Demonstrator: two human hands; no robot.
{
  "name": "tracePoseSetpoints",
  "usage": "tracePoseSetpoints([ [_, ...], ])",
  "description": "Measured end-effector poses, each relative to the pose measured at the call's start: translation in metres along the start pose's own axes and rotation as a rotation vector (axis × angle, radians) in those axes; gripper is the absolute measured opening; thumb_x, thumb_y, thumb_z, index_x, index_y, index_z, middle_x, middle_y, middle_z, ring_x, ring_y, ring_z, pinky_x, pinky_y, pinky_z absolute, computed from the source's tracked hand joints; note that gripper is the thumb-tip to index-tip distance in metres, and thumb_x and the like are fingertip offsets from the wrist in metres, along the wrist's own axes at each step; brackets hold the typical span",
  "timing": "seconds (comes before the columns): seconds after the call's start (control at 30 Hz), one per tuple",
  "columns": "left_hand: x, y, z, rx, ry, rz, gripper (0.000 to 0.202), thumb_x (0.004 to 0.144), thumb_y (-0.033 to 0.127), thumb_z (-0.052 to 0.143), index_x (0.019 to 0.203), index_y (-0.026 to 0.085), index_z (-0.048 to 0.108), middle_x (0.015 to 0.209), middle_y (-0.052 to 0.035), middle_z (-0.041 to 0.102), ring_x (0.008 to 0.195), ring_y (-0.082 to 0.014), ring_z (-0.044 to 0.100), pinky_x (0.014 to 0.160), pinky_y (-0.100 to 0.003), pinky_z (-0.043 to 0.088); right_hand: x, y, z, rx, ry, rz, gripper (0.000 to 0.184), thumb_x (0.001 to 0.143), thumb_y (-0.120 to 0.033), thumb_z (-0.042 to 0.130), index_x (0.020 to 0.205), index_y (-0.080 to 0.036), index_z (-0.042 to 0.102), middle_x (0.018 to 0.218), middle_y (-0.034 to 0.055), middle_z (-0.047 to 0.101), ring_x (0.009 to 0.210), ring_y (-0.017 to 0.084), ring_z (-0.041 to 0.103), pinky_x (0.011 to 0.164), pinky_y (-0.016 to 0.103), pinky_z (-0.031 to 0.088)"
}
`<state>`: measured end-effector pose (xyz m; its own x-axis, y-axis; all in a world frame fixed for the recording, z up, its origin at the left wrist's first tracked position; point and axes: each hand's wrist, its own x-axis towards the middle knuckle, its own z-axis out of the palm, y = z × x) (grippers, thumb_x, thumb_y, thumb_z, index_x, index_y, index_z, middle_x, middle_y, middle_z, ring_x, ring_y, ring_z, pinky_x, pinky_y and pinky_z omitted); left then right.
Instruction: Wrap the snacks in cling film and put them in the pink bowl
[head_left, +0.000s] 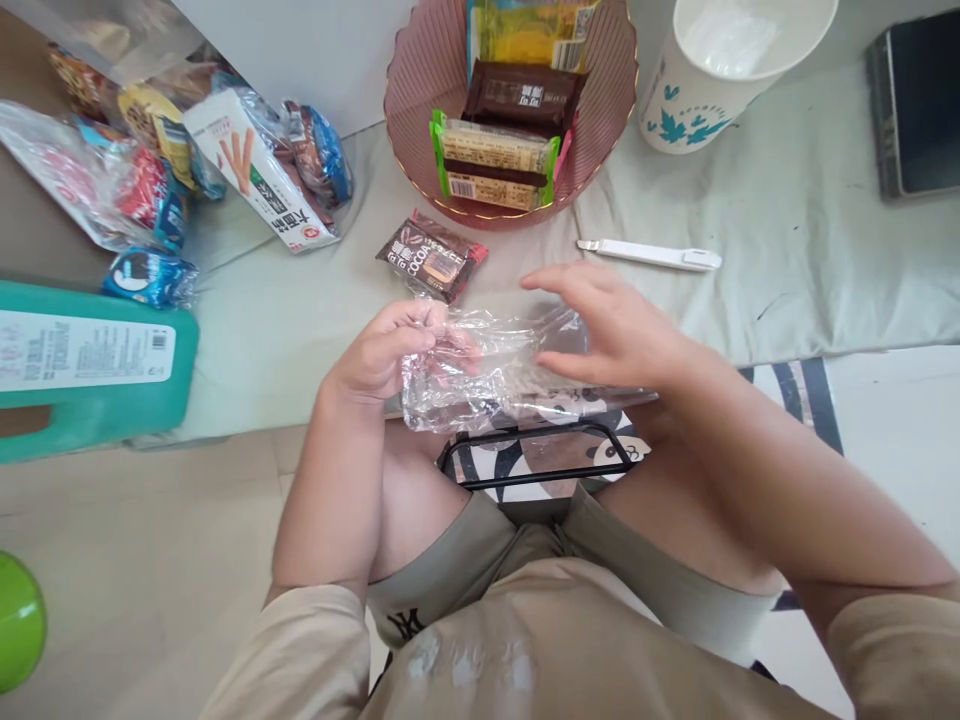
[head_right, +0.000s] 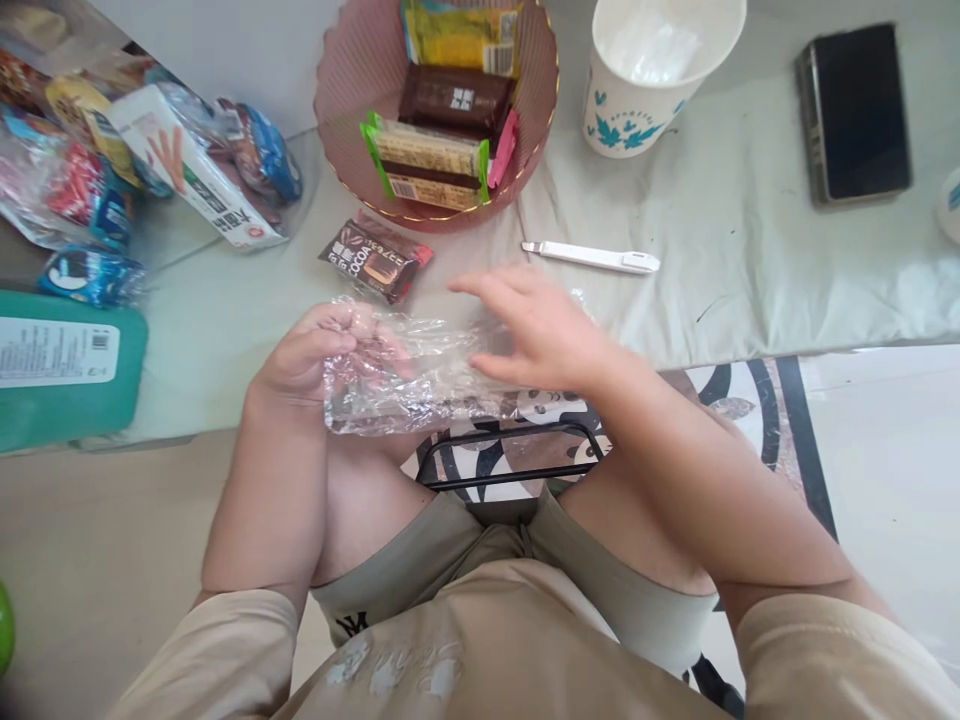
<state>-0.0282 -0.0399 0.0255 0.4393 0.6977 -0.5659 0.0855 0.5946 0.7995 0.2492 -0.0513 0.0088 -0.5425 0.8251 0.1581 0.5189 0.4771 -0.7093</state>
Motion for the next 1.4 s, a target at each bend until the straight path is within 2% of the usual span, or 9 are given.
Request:
tracePoseSetpoints([
  [0.1,0.001,0.001,-0.001,0.036,-0.002,0.001,0.035,0.056,0.033,0.075,0.065,0.022,0.044,0.073,-0.0058,0.077,0.062,-0.0249,0.076,0.039,-0.023,0.041,0.011,-0.007,0.003,0.037,-0.148,0.057,0.032,0.081,-0.036,0.066,0.109,-0.024,0.071,0.094,0.0056,0.077,0.086,0.024,0.069,0.078,0.036,0.049],
  [0.23,0.006,-0.001,-0.009,0.135,0.165,0.163,0.038,0.060,0.030,0.079,0.075,0.023,0.045,0.068,0.0008,0.075,0.051,-0.0169,0.069,0.039,-0.020,0.039,0.014,-0.011,0.000,0.022,-0.193,0.182,0.011,0.082,-0.029,0.058,0.075,-0.022,0.062,0.056,-0.0033,0.054,0.053,0.012,0.045,0.062,0.028,0.034],
  [0.4,0.023,-0.009,-0.022,0.125,0.294,0.408,0.042,0.067,0.037,0.088,0.081,0.024,0.051,0.054,0.0065,0.064,0.034,-0.0066,0.045,0.033,-0.020,0.027,0.008,-0.006,0.004,0.125,-0.142,0.279,0.013,0.081,-0.032,0.058,0.075,-0.020,0.058,0.052,-0.0050,0.048,0.051,0.010,0.041,0.059,0.028,0.032],
  [0.5,0.027,-0.012,-0.026,0.046,0.344,0.516,0.039,0.072,0.043,0.088,0.081,0.024,0.055,0.053,0.0081,0.055,0.037,-0.0056,0.043,0.034,-0.019,0.028,0.004,-0.002,0.009,0.187,-0.080,0.341,0.015,0.080,-0.034,0.058,0.075,-0.020,0.057,0.053,-0.0053,0.046,0.051,0.010,0.040,0.057,0.028,0.030],
  [0.67,0.015,-0.014,-0.030,-0.015,0.180,0.426,0.054,0.070,0.064,0.087,0.090,0.023,0.058,0.081,0.0014,0.065,0.057,-0.0095,0.063,0.044,-0.020,0.048,0.000,0.002,0.012,0.288,0.014,0.380,0.018,0.078,-0.038,0.059,0.074,-0.021,0.054,0.054,-0.0061,0.040,0.051,0.009,0.035,0.055,0.029,0.028],
  [0.8,0.005,-0.018,-0.035,0.107,0.025,0.328,0.063,0.060,0.056,0.097,0.097,0.023,0.057,0.094,-0.0039,0.073,0.072,-0.0180,0.075,0.056,-0.026,0.061,-0.003,0.004,0.010,0.320,0.055,0.393,0.019,0.080,-0.038,0.060,0.073,-0.021,0.053,0.055,-0.0059,0.040,0.051,0.009,0.035,0.054,0.029,0.027],
  [1.07,0.007,-0.018,-0.027,0.209,0.178,0.480,0.045,0.063,0.054,0.095,0.074,0.019,0.069,0.069,0.0005,0.071,0.059,-0.0133,0.071,0.056,-0.024,0.060,0.000,0.004,0.008,0.298,-0.001,0.385,0.018,0.081,-0.035,0.061,0.073,-0.020,0.055,0.055,-0.0058,0.041,0.052,0.010,0.036,0.055,0.029,0.027],
  [1.27,0.000,-0.015,-0.045,0.316,0.176,0.397,0.042,0.063,0.050,0.096,0.069,0.018,0.070,0.063,-0.0004,0.068,0.058,-0.0124,0.067,0.056,-0.023,0.056,-0.004,0.005,0.004,0.308,-0.039,0.396,0.019,0.080,-0.037,0.062,0.073,-0.020,0.055,0.055,-0.0054,0.043,0.053,0.010,0.038,0.054,0.029,0.028],
  [1.4,0.001,-0.015,-0.051,0.251,0.235,0.458,0.038,0.063,0.040,0.097,0.067,0.018,0.066,0.064,0.0012,0.064,0.056,-0.0080,0.059,0.052,-0.019,0.048,-0.004,0.004,0.002,0.286,-0.037,0.406,0.020,0.079,-0.038,0.061,0.072,-0.021,0.054,0.055,-0.0060,0.042,0.051,0.009,0.036,0.053,0.029,0.028],
])
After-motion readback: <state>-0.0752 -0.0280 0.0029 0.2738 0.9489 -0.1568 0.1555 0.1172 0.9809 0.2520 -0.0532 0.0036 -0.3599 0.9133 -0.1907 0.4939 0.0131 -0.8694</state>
